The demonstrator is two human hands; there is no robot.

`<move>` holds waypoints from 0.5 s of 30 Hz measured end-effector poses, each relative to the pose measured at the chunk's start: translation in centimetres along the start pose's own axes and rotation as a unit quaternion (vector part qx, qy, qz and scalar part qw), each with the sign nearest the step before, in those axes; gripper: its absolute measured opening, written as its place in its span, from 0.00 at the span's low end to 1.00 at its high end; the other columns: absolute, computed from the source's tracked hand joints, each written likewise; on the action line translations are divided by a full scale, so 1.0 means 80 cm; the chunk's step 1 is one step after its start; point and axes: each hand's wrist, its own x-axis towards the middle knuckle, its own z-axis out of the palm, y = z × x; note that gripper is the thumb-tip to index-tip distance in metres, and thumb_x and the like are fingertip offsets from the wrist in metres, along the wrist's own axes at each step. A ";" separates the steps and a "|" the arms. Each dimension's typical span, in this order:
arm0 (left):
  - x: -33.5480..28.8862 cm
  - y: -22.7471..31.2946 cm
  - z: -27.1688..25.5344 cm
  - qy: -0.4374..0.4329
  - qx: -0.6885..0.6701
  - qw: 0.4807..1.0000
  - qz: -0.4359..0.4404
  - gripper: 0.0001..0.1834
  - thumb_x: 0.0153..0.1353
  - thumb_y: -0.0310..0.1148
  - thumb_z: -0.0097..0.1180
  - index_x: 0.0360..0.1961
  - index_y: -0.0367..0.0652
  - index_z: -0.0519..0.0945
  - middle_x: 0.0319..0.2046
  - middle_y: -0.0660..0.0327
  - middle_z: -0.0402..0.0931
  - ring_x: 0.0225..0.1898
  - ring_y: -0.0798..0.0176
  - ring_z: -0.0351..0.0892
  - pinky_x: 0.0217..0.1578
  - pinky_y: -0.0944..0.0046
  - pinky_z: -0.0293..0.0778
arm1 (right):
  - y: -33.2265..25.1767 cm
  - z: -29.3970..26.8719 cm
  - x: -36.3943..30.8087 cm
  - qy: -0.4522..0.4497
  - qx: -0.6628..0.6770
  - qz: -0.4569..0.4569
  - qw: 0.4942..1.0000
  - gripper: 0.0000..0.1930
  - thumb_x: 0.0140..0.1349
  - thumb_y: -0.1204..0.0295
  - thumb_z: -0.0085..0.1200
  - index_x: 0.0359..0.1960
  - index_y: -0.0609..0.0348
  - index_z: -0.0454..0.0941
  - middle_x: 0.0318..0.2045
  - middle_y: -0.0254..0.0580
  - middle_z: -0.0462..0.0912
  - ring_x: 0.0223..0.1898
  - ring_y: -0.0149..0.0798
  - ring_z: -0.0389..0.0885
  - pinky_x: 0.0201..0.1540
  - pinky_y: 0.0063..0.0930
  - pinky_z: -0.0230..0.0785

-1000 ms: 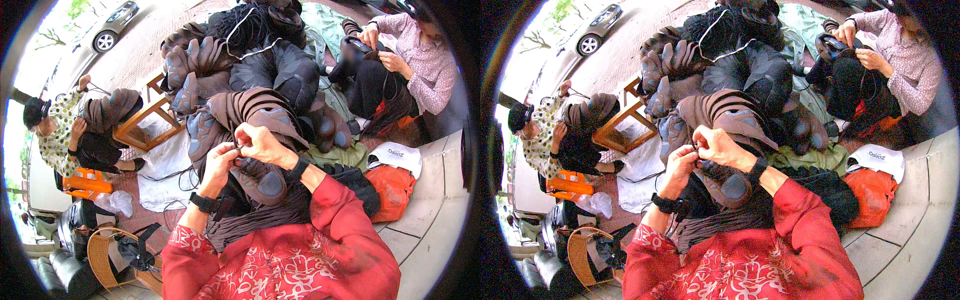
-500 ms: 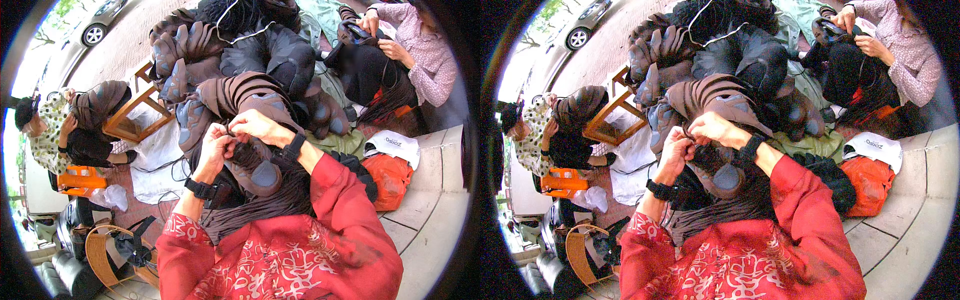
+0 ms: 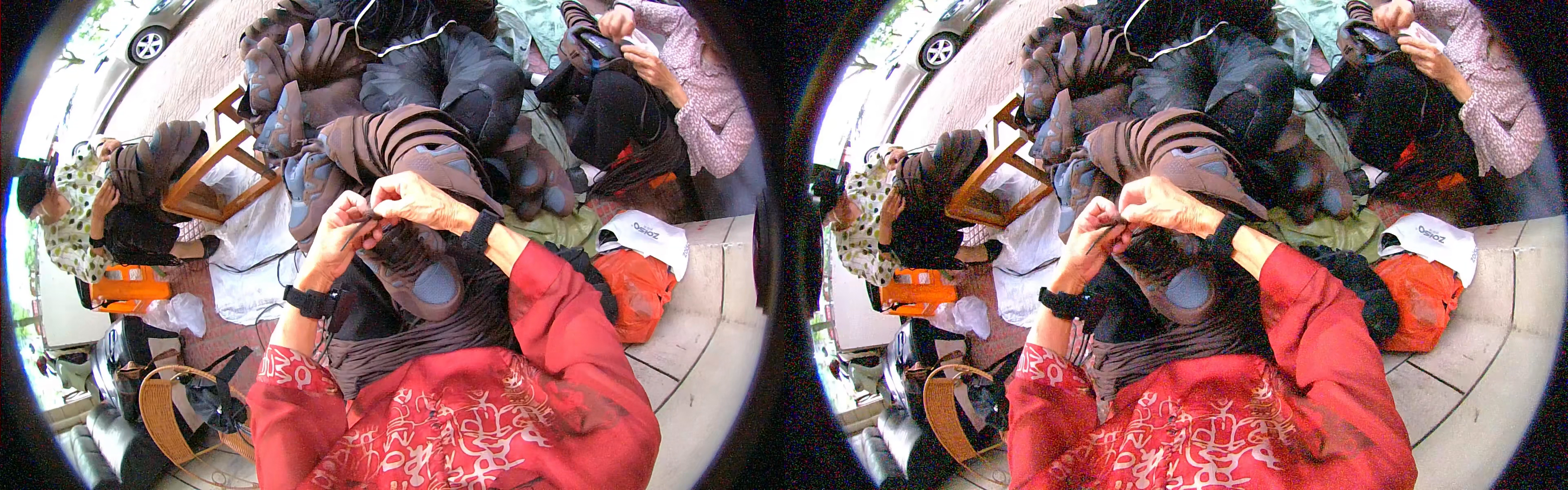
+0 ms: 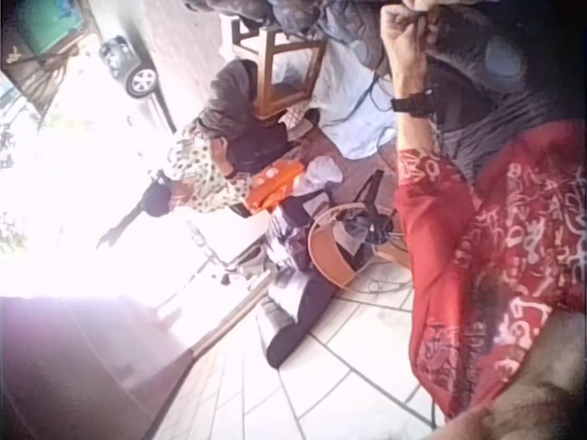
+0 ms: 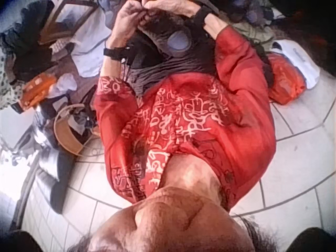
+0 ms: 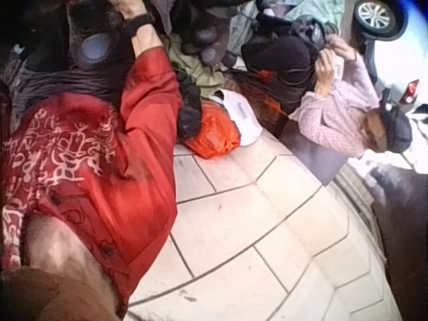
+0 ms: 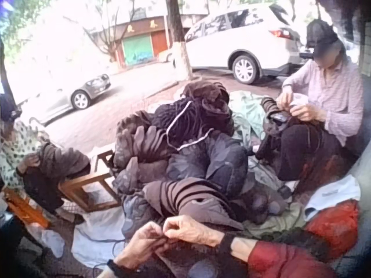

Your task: Lace shoe uppers while sitting in a workspace.

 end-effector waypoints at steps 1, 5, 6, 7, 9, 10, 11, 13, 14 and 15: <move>0.000 -0.003 0.002 0.002 -0.006 0.999 0.035 0.06 0.58 0.24 0.49 0.33 0.46 0.65 0.27 0.61 0.73 0.25 0.70 0.71 0.22 0.75 0.65 | 0.002 0.003 0.002 0.035 -0.001 0.011 0.999 0.08 0.53 0.69 0.52 0.27 0.61 0.75 0.22 0.33 0.76 0.24 0.25 0.72 0.27 0.20 0.65; 0.000 -0.009 0.006 0.013 0.013 0.996 0.085 0.05 0.59 0.25 0.47 0.34 0.45 0.65 0.30 0.62 0.74 0.26 0.72 0.73 0.23 0.76 0.67 | 0.004 0.007 0.002 0.063 0.104 0.025 0.992 0.09 0.54 0.67 0.51 0.29 0.61 0.75 0.21 0.32 0.75 0.21 0.24 0.68 0.23 0.17 0.60; 0.001 -0.009 0.006 0.015 0.011 0.995 0.094 0.05 0.59 0.25 0.47 0.34 0.45 0.65 0.30 0.62 0.74 0.26 0.72 0.73 0.23 0.76 0.67 | 0.003 0.007 0.002 0.055 0.122 -0.013 0.991 0.09 0.54 0.67 0.51 0.29 0.61 0.75 0.21 0.32 0.75 0.21 0.24 0.68 0.23 0.17 0.60; 0.001 -0.009 0.007 0.011 0.013 0.995 0.095 0.05 0.59 0.25 0.47 0.34 0.45 0.65 0.29 0.61 0.74 0.25 0.72 0.73 0.23 0.76 0.67 | 0.001 0.005 0.002 0.032 0.082 0.005 0.996 0.10 0.54 0.67 0.51 0.29 0.62 0.74 0.21 0.32 0.75 0.20 0.23 0.68 0.23 0.17 0.60; 0.001 -0.007 0.008 0.018 0.009 0.996 0.088 0.05 0.59 0.24 0.47 0.33 0.45 0.65 0.27 0.61 0.74 0.24 0.73 0.72 0.22 0.76 0.67 | -0.004 0.001 0.002 0.012 0.013 0.030 0.999 0.11 0.54 0.67 0.51 0.32 0.63 0.75 0.22 0.33 0.77 0.22 0.26 0.71 0.25 0.20 0.63; 0.001 -0.006 0.009 0.012 0.007 0.995 0.097 0.05 0.59 0.24 0.47 0.33 0.45 0.65 0.27 0.61 0.74 0.24 0.73 0.72 0.22 0.76 0.67 | -0.007 0.001 0.001 -0.009 0.022 0.020 1.000 0.11 0.54 0.67 0.51 0.32 0.63 0.75 0.22 0.33 0.77 0.22 0.26 0.71 0.25 0.20 0.63; 0.001 -0.006 0.010 0.021 0.005 0.995 0.095 0.05 0.59 0.25 0.48 0.34 0.44 0.65 0.28 0.61 0.75 0.23 0.73 0.72 0.22 0.76 0.66 | -0.010 0.001 0.000 -0.001 0.014 0.023 1.000 0.10 0.55 0.68 0.50 0.32 0.64 0.75 0.22 0.35 0.77 0.24 0.27 0.73 0.27 0.22 0.65; -0.001 -0.006 0.013 0.031 0.002 0.995 0.093 0.06 0.59 0.25 0.48 0.36 0.44 0.65 0.28 0.61 0.76 0.22 0.73 0.72 0.22 0.76 0.66 | -0.015 0.003 -0.003 0.006 0.006 0.026 1.000 0.10 0.55 0.69 0.48 0.33 0.64 0.75 0.23 0.36 0.78 0.26 0.29 0.75 0.29 0.23 0.67; -0.003 -0.006 0.014 0.060 0.032 0.995 0.077 0.07 0.58 0.25 0.49 0.37 0.42 0.67 0.28 0.60 0.77 0.22 0.73 0.72 0.21 0.76 0.66 | -0.018 0.006 -0.005 0.034 -0.076 -0.014 0.996 0.10 0.55 0.70 0.48 0.32 0.64 0.75 0.23 0.37 0.78 0.27 0.30 0.76 0.30 0.25 0.68; -0.004 -0.006 0.015 0.077 0.059 0.993 0.061 0.08 0.58 0.25 0.49 0.39 0.41 0.68 0.28 0.60 0.77 0.21 0.73 0.72 0.21 0.76 0.66 | -0.020 0.007 -0.008 0.063 -0.168 -0.037 0.983 0.09 0.55 0.71 0.47 0.32 0.64 0.75 0.23 0.38 0.79 0.28 0.31 0.77 0.32 0.26 0.69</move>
